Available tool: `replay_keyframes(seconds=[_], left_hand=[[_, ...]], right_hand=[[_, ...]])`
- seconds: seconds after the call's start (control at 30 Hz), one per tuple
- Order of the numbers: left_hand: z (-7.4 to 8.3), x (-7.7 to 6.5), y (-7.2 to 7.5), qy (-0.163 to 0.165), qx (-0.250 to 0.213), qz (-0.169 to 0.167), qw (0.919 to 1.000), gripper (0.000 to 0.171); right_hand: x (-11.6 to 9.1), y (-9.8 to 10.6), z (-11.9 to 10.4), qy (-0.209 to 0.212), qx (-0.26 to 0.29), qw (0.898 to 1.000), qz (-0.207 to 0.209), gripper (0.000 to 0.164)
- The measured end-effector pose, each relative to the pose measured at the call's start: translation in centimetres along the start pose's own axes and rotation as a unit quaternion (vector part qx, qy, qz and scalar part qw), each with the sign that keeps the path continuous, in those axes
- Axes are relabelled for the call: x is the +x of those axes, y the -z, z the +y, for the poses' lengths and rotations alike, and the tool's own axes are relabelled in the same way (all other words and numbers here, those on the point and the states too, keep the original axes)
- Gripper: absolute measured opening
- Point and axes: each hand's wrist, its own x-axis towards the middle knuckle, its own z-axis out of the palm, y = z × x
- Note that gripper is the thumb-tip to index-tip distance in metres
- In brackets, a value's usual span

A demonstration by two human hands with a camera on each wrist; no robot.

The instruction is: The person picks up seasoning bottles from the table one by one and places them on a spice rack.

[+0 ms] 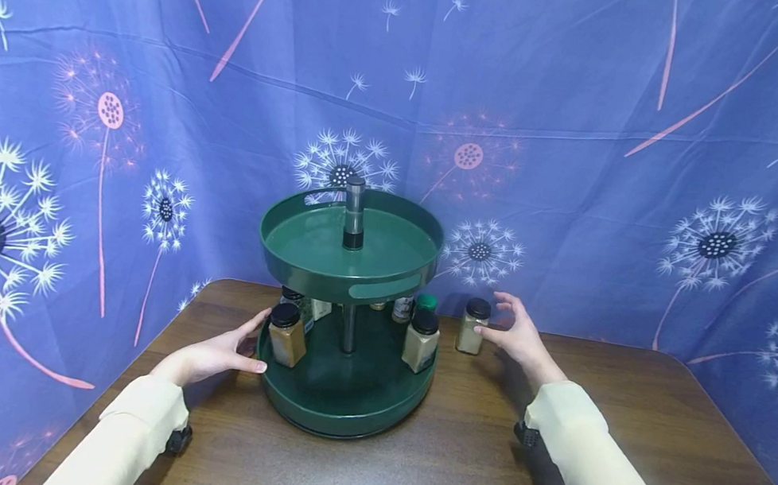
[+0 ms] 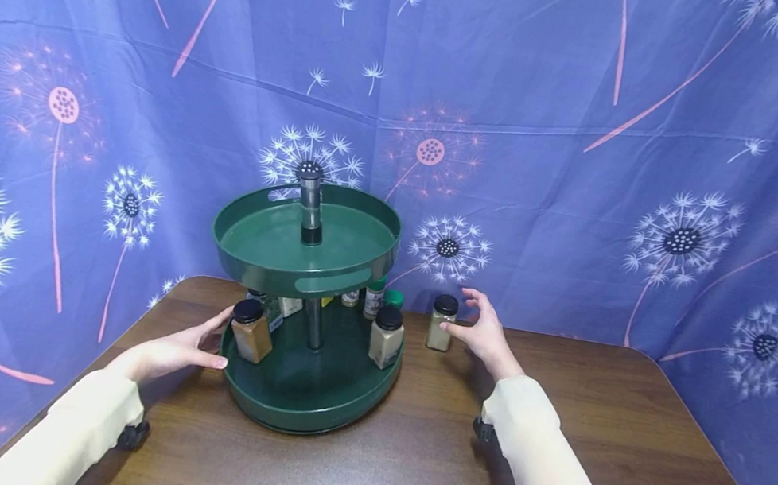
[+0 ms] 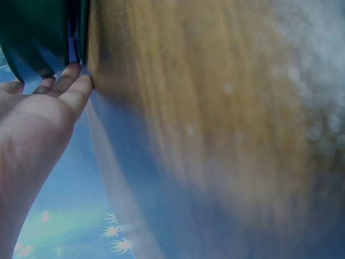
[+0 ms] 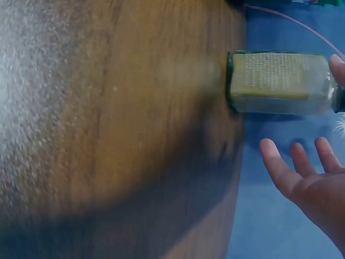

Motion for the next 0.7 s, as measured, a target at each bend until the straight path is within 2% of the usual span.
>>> replay_keyframes(seconds=[0.3, 0.7], left_hand=[[-0.1, 0.0, 0.0, 0.004, 0.007, -0.003, 1.0, 0.093], [0.1, -0.2, 0.0, -0.003, 0.003, -0.005, 1.0, 0.095]], right_hand=[[0.2, -1.2, 0.6, -0.012, 0.045, 0.999, -0.021, 0.082], [0.2, -2.2, 0.3, -0.012, 0.045, 0.999, -0.025, 0.077]])
